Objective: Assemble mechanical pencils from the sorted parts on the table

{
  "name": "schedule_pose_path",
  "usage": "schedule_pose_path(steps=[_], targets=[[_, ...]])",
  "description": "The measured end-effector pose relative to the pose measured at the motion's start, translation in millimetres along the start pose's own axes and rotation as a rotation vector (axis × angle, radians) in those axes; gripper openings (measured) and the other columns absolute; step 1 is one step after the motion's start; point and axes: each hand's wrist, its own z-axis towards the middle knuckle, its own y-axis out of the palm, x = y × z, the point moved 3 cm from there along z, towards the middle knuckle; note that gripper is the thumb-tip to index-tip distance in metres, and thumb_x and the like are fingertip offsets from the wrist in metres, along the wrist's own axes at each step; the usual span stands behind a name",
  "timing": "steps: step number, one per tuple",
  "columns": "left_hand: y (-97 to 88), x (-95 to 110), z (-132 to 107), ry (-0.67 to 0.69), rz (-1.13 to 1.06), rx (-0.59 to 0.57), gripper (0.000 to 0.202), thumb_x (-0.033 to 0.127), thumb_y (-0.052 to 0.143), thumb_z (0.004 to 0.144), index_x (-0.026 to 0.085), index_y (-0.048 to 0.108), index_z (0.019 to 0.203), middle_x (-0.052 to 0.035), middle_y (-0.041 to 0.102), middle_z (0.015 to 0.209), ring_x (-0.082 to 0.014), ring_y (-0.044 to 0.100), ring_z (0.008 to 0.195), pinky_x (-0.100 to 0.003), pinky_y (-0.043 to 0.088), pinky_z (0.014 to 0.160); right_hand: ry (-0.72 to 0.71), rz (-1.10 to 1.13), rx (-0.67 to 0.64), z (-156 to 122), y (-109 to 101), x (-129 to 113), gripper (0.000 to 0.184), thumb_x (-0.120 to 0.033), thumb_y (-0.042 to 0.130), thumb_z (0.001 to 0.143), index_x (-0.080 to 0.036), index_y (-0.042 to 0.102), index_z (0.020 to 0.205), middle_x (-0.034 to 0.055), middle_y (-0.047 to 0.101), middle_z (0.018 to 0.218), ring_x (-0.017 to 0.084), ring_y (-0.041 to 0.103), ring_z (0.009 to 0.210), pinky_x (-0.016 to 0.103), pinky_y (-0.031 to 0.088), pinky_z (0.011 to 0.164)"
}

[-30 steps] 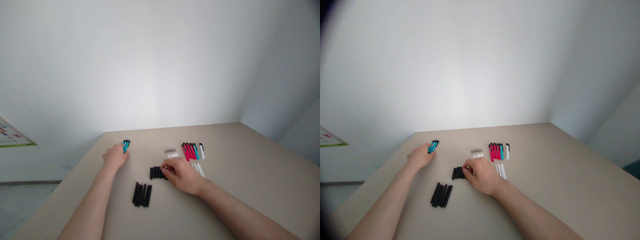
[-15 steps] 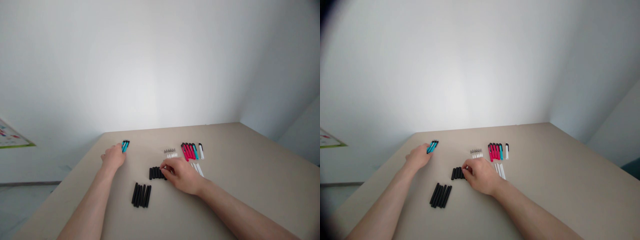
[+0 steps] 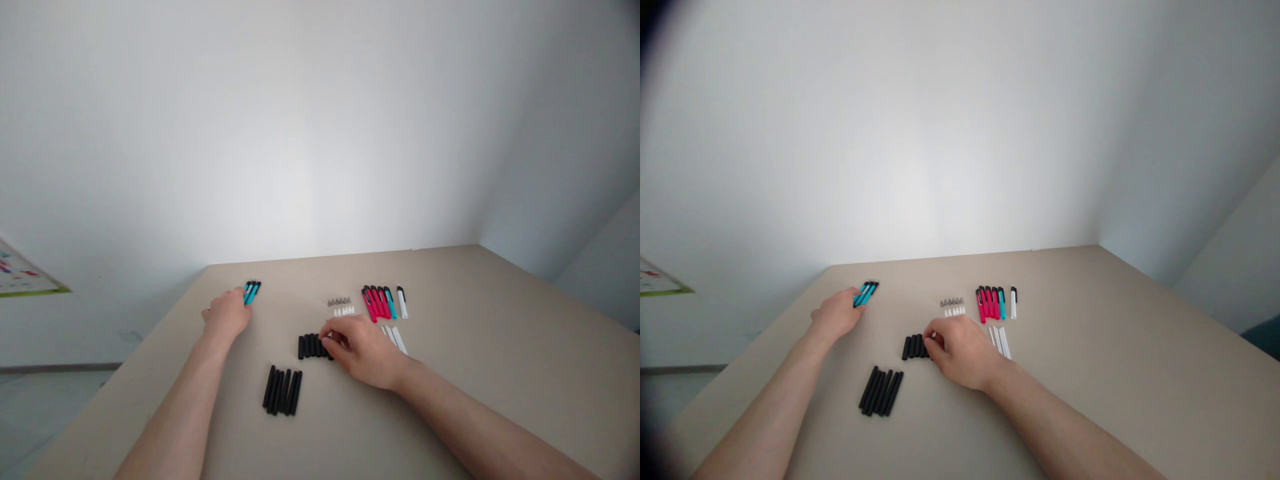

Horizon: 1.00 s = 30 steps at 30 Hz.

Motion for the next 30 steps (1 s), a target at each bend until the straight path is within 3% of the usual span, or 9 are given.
schedule_pose_path(steps=[9, 30], targets=[[0.8, 5.2, -3.6, 0.088, -0.011, 0.023, 0.041, 0.035, 0.045, 0.085, 0.035, 0.059, 0.123, -0.0151, 0.056, 0.118, -0.0395, 0.053, 0.107, -0.053, 0.045, 0.082, -0.013, -0.005, 0.003, -0.7, 0.5, 0.2, 0.017, -0.023, 0.05, 0.086, -0.02, 0.067, 0.088, 0.0011, 0.067, 0.074, 0.012, 0.057, 0.065, 0.021, 0.036, 0.059], [4.8, 4.5, -0.4, 0.072, -0.022, 0.015, 0.043, 0.039, 0.045, 0.084, 0.03, 0.059, 0.123, -0.0162, 0.056, 0.119, -0.04, 0.051, 0.108, -0.054, 0.044, 0.083, -0.006, 0.003, -0.004, -0.8, 0.4, -3.0, 0.017, -0.021, 0.051, 0.085, -0.02, 0.068, 0.087, 0.0016, 0.068, 0.073, 0.013, 0.057, 0.064, 0.022, 0.036, 0.058]])
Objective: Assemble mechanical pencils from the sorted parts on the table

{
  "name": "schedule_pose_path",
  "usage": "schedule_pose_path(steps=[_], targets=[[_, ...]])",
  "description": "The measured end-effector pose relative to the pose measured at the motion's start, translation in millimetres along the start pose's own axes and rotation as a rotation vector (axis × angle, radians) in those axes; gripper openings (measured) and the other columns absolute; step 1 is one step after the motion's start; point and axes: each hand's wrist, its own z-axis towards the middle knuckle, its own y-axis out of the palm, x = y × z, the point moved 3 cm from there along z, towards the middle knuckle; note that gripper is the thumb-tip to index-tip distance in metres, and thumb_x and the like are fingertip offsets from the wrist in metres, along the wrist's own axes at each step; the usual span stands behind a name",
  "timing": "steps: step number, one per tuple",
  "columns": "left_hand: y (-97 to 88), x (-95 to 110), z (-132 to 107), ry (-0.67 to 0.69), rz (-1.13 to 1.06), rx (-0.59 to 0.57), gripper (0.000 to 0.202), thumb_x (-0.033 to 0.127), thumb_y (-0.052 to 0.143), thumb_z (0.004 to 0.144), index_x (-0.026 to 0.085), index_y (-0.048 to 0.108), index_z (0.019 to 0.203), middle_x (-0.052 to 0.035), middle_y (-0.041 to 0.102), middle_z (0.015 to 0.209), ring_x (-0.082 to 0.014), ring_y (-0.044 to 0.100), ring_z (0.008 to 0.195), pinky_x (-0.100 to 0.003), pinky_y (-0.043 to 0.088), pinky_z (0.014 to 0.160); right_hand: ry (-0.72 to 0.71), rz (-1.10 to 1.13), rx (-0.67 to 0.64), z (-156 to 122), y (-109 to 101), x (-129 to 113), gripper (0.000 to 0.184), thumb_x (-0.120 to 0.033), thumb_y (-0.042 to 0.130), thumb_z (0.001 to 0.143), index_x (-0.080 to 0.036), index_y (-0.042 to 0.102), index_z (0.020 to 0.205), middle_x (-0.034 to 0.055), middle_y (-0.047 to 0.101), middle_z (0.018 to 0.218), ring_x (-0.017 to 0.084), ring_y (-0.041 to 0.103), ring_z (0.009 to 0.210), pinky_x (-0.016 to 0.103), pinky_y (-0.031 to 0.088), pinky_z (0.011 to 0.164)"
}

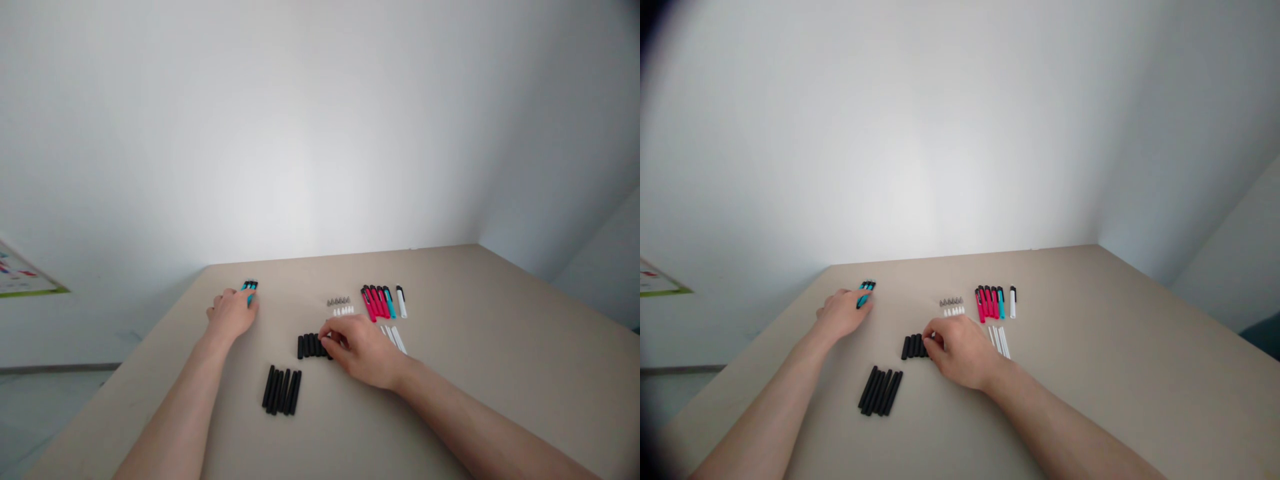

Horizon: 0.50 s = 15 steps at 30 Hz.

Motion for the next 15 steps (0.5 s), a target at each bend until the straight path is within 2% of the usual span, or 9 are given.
schedule_pose_path(steps=[4, 7, 11, 15], targets=[[-1.7, 0, 1, -0.004, -0.009, 0.023, 0.041, 0.037, 0.046, 0.083, 0.031, 0.06, 0.121, -0.0152, 0.055, 0.118, -0.0393, 0.051, 0.108, -0.053, 0.045, 0.082, -0.017, -0.016, 0.025, 1, -5, 3, 0.018, -0.022, 0.049, 0.085, -0.019, 0.068, 0.086, 0.0018, 0.067, 0.073, 0.012, 0.057, 0.064, 0.022, 0.036, 0.058], [-7.8, -3, 0, -0.058, -0.052, 0.112, 0.039, 0.028, 0.044, 0.084, 0.028, 0.061, 0.12, -0.0164, 0.055, 0.117, -0.0381, 0.053, 0.105, -0.051, 0.047, 0.08, 0.019, -0.085, 0.139, 5, -19, 15, 0.021, -0.022, 0.048, 0.086, -0.019, 0.068, 0.086, 0.0029, 0.068, 0.074, 0.014, 0.058, 0.066, 0.023, 0.038, 0.061], [-17.5, -6, -1, -0.086, -0.129, 0.308, 0.039, 0.017, 0.041, 0.084, 0.022, 0.064, 0.116, -0.0157, 0.057, 0.111, -0.0329, 0.055, 0.104, -0.046, 0.047, 0.086, 0.3, -0.163, 0.42, 7, -43, 46, 0.024, -0.027, 0.047, 0.085, -0.018, 0.069, 0.084, 0.0039, 0.068, 0.071, 0.016, 0.06, 0.064, 0.025, 0.039, 0.061], [-23.5, 1, -2, 0.092, -0.293, 0.465, 0.031, 0.017, 0.044, 0.082, 0.018, 0.068, 0.102, -0.0099, 0.06, 0.101, -0.0233, 0.059, 0.097, -0.035, 0.045, 0.094, 0.571, -0.239, 0.556, 3, -59, 71, 0.024, -0.024, 0.047, 0.081, -0.019, 0.07, 0.087, 0.0049, 0.071, 0.077, 0.019, 0.063, 0.069, 0.026, 0.038, 0.06]])
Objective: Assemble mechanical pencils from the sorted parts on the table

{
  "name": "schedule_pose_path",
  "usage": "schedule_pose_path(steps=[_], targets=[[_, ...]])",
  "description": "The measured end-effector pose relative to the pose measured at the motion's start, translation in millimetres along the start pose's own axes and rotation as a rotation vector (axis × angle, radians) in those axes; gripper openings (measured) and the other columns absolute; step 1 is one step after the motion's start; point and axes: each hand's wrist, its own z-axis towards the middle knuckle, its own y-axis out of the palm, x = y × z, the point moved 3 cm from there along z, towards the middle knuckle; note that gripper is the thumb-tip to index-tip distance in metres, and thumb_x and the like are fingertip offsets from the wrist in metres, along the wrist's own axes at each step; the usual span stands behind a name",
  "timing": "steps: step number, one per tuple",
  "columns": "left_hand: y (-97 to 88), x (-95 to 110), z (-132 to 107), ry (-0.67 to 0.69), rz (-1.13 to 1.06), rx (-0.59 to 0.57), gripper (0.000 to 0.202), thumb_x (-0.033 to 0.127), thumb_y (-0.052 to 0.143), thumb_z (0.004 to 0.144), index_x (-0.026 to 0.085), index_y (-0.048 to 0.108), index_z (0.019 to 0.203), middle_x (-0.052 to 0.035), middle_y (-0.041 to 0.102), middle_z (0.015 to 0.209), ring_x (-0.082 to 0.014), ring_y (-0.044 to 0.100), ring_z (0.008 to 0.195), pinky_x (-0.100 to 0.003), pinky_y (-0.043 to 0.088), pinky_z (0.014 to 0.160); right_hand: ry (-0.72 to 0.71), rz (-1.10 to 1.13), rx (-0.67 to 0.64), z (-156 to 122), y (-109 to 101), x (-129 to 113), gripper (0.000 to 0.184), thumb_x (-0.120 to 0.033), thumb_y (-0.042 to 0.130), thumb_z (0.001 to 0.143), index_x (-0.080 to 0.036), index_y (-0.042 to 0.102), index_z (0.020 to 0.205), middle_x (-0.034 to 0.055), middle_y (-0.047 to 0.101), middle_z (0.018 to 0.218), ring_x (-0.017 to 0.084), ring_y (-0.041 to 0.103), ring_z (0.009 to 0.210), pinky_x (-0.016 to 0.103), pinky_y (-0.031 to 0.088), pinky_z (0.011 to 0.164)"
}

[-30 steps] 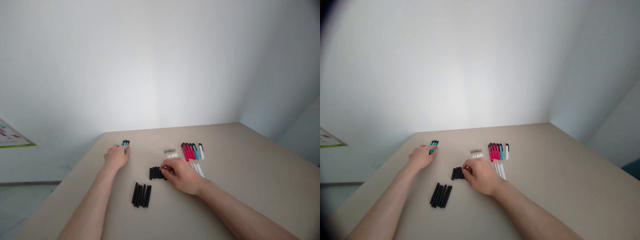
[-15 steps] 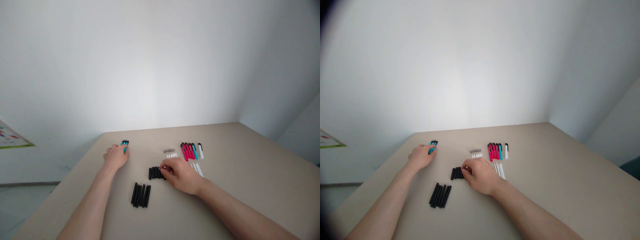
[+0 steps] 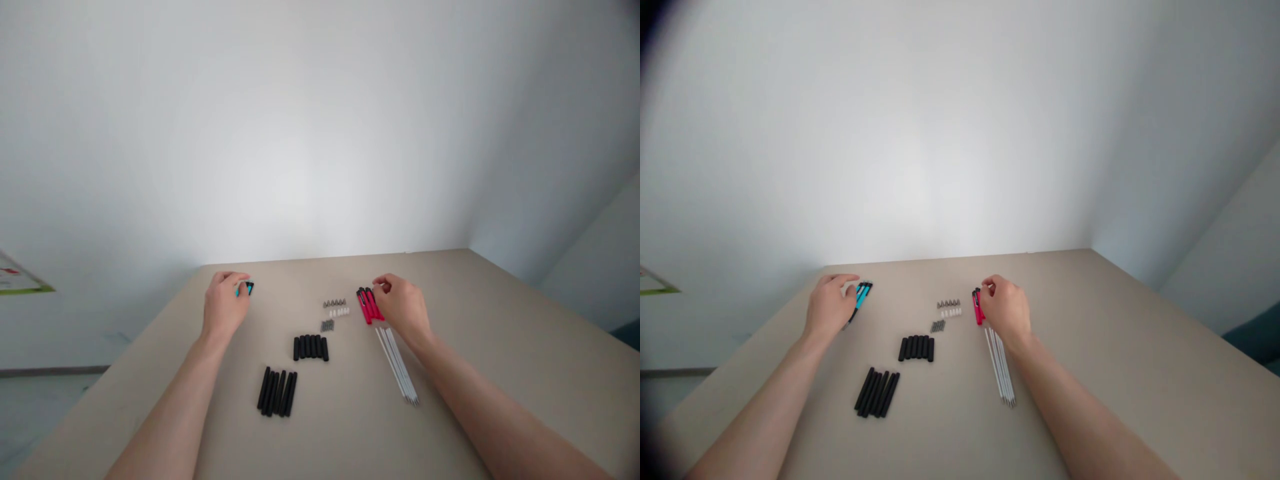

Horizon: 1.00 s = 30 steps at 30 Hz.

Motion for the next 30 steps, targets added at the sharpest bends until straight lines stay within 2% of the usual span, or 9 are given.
schedule_pose_path(steps=[3, 5, 11, 13, 18, 24, 30], targets=[[-1.3, 14, -3, 0.164, -0.225, 0.033, 0.026, 0.019, 0.044, 0.083, 0.018, 0.068, 0.094, -0.0065, 0.06, 0.1, -0.0177, 0.06, 0.09, -0.028, 0.049, 0.087, 0.088, -0.099, 0.008, 6, -2, 11, 0.026, -0.022, 0.048, 0.079, -0.02, 0.069, 0.092, 0.0064, 0.072, 0.083, 0.022, 0.065, 0.077, 0.027, 0.04, 0.061], [-1.3, 24, -8, 0.27, -0.337, -0.004, 0.025, 0.021, 0.045, 0.085, 0.018, 0.068, 0.094, -0.0057, 0.06, 0.1, -0.0151, 0.06, 0.084, -0.025, 0.05, 0.079, 0.133, -0.167, -0.023, 8, -2, 15, 0.027, -0.023, 0.047, 0.079, -0.02, 0.069, 0.094, 0.0086, 0.072, 0.086, 0.023, 0.066, 0.081, 0.028, 0.042, 0.063], [7.9, 42, -24, 0.467, -0.435, -0.33, 0.025, 0.026, 0.044, 0.088, 0.02, 0.068, 0.092, -0.0043, 0.064, 0.095, -0.0112, 0.056, 0.064, -0.024, 0.049, 0.064, 0.186, -0.263, -0.129, 8, -2, 17, 0.027, -0.023, 0.05, 0.077, -0.017, 0.072, 0.091, 0.0172, 0.071, 0.087, 0.029, 0.067, 0.084, 0.033, 0.046, 0.065], [10.9, 41, -25, 0.463, -0.428, -0.364, 0.026, 0.027, 0.044, 0.089, 0.02, 0.068, 0.089, -0.0039, 0.065, 0.093, -0.0114, 0.056, 0.063, -0.024, 0.048, 0.063, 0.199, -0.276, -0.155, 8, -3, 18, 0.029, -0.022, 0.049, 0.075, -0.016, 0.073, 0.09, 0.0193, 0.071, 0.088, 0.031, 0.067, 0.085, 0.035, 0.047, 0.065], [19.4, 29, -19, 0.359, -0.289, -0.346, 0.025, 0.027, 0.045, 0.086, 0.02, 0.069, 0.086, -0.0033, 0.068, 0.09, -0.014, 0.059, 0.065, -0.027, 0.049, 0.071, 0.222, -0.3, -0.214, 8, -5, 18, 0.031, -0.023, 0.05, 0.074, -0.014, 0.073, 0.092, 0.0214, 0.07, 0.09, 0.034, 0.067, 0.087, 0.037, 0.048, 0.066], [23.5, 18, -13, 0.208, -0.056, -0.359, 0.025, 0.023, 0.045, 0.083, 0.02, 0.069, 0.081, -0.0036, 0.071, 0.09, -0.0193, 0.065, 0.08, -0.029, 0.047, 0.079, 0.237, -0.337, -0.255, 9, -7, 15, 0.031, -0.024, 0.049, 0.076, -0.014, 0.072, 0.093, 0.0205, 0.07, 0.092, 0.033, 0.067, 0.089, 0.037, 0.05, 0.068], [20.9, 14, -12, 0.144, 0.009, -0.341, 0.023, 0.019, 0.047, 0.08, 0.019, 0.07, 0.075, -0.0071, 0.072, 0.082, -0.0226, 0.065, 0.079, -0.03, 0.045, 0.073, 0.25, -0.395, -0.276, 10, -8, 16, 0.031, -0.027, 0.051, 0.075, -0.013, 0.071, 0.094, 0.0207, 0.07, 0.096, 0.035, 0.066, 0.093, 0.038, 0.051, 0.071]])
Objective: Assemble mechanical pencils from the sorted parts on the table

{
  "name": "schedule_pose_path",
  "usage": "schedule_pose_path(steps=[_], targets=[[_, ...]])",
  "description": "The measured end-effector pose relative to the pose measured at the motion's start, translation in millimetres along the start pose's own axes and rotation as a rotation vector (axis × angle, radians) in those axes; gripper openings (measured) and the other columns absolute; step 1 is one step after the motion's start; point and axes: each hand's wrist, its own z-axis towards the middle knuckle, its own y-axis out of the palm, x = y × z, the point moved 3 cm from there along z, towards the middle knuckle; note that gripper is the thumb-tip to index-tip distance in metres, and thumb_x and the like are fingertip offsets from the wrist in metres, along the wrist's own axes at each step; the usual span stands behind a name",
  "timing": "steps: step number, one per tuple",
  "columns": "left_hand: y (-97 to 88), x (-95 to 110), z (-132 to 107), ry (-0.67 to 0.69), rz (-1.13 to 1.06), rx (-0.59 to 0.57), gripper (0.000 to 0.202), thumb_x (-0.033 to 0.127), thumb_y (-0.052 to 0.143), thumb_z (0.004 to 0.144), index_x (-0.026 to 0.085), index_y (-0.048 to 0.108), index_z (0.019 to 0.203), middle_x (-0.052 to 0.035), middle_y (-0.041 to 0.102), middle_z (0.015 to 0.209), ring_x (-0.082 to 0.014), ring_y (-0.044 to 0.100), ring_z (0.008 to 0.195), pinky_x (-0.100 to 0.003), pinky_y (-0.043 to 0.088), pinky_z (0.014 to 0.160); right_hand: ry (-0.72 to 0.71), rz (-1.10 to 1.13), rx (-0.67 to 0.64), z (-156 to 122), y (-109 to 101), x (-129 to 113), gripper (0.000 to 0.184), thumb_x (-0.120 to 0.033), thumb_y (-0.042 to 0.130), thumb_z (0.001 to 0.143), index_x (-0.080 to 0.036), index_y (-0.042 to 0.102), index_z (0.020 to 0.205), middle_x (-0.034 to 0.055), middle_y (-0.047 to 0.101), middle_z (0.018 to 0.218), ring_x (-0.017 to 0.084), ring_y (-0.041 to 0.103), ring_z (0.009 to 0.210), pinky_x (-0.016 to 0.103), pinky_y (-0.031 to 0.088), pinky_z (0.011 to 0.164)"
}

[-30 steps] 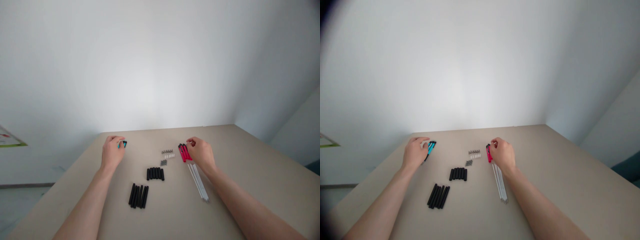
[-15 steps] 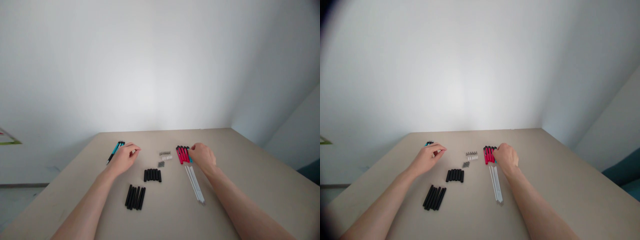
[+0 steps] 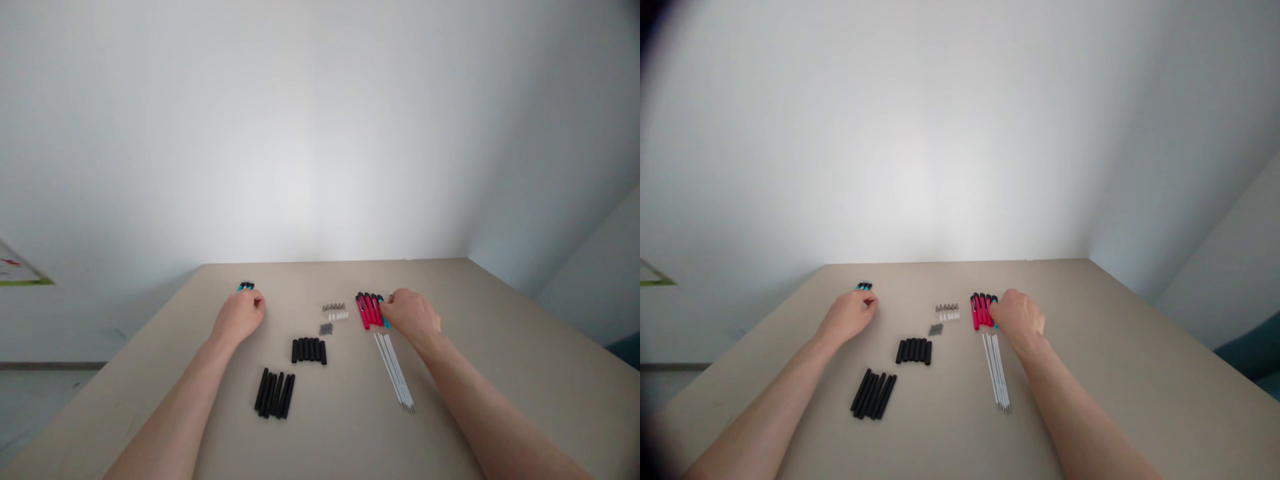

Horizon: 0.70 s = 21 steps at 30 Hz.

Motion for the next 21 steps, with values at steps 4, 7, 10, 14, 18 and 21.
schedule_pose_path(steps=[4, 7, 10, 14, 18, 21], targets=[[-5.3, 2, -1, -0.025, 0.006, 0.042, 0.023, 0.02, 0.047, 0.081, 0.018, 0.069, 0.076, -0.0077, 0.071, 0.082, -0.0227, 0.064, 0.077, -0.03, 0.044, 0.07, -0.009, -0.028, -0.015, 0, 0, 0, 0.032, -0.027, 0.051, 0.074, -0.012, 0.071, 0.093, 0.0207, 0.07, 0.096, 0.035, 0.066, 0.093, 0.038, 0.051, 0.07], [-6.8, 5, -2, 0.005, -0.015, 0.048, 0.022, 0.021, 0.047, 0.082, 0.019, 0.068, 0.076, -0.0059, 0.07, 0.083, -0.0207, 0.063, 0.076, -0.029, 0.044, 0.07, -0.018, -0.043, -0.029, -2, 1, 0, 0.032, -0.028, 0.051, 0.074, -0.012, 0.07, 0.094, 0.0207, 0.07, 0.096, 0.035, 0.066, 0.092, 0.038, 0.051, 0.07], [-4.1, 9, -3, 0.085, -0.079, 0.05, 0.022, 0.021, 0.047, 0.083, 0.018, 0.068, 0.077, -0.0042, 0.069, 0.084, -0.0173, 0.062, 0.071, -0.028, 0.044, 0.071, -0.029, -0.055, -0.04, -2, 1, -1, 0.033, -0.025, 0.052, 0.072, -0.011, 0.07, 0.096, 0.0216, 0.069, 0.096, 0.034, 0.066, 0.091, 0.037, 0.05, 0.068], [1.3, 24, -9, 0.308, -0.287, 0.019, 0.02, 0.022, 0.048, 0.085, 0.018, 0.068, 0.08, -0.003, 0.066, 0.083, -0.0134, 0.058, 0.064, -0.026, 0.045, 0.067, -0.041, -0.057, -0.031, -4, -2, -2, 0.033, -0.026, 0.051, 0.074, -0.01, 0.07, 0.095, 0.0216, 0.069, 0.093, 0.032, 0.067, 0.089, 0.034, 0.048, 0.065], [4.2, 44, -19, 0.451, -0.42, -0.067, 0.018, 0.022, 0.05, 0.087, 0.018, 0.067, 0.086, -0.0024, 0.064, 0.085, -0.0107, 0.054, 0.06, -0.024, 0.045, 0.064, -0.106, -0.017, 0.075, -11, -10, -10, 0.029, -0.035, 0.046, 0.081, -0.016, 0.069, 0.083, 0.016, 0.07, 0.084, 0.028, 0.066, 0.081, 0.03, 0.043, 0.059], [2.9, 54, -25, 0.477, -0.488, -0.079, 0.023, 0.023, 0.051, 0.088, 0.021, 0.064, 0.107, -0.0024, 0.062, 0.092, -0.0089, 0.051, 0.058, -0.023, 0.046, 0.064, -0.314, 0.097, 0.189, -24, -11, -26, 0.024, -0.035, 0.048, 0.083, -0.02, 0.063, 0.074, 0.0074, 0.069, 0.073, 0.021, 0.064, 0.07, 0.026, 0.037, 0.056]])
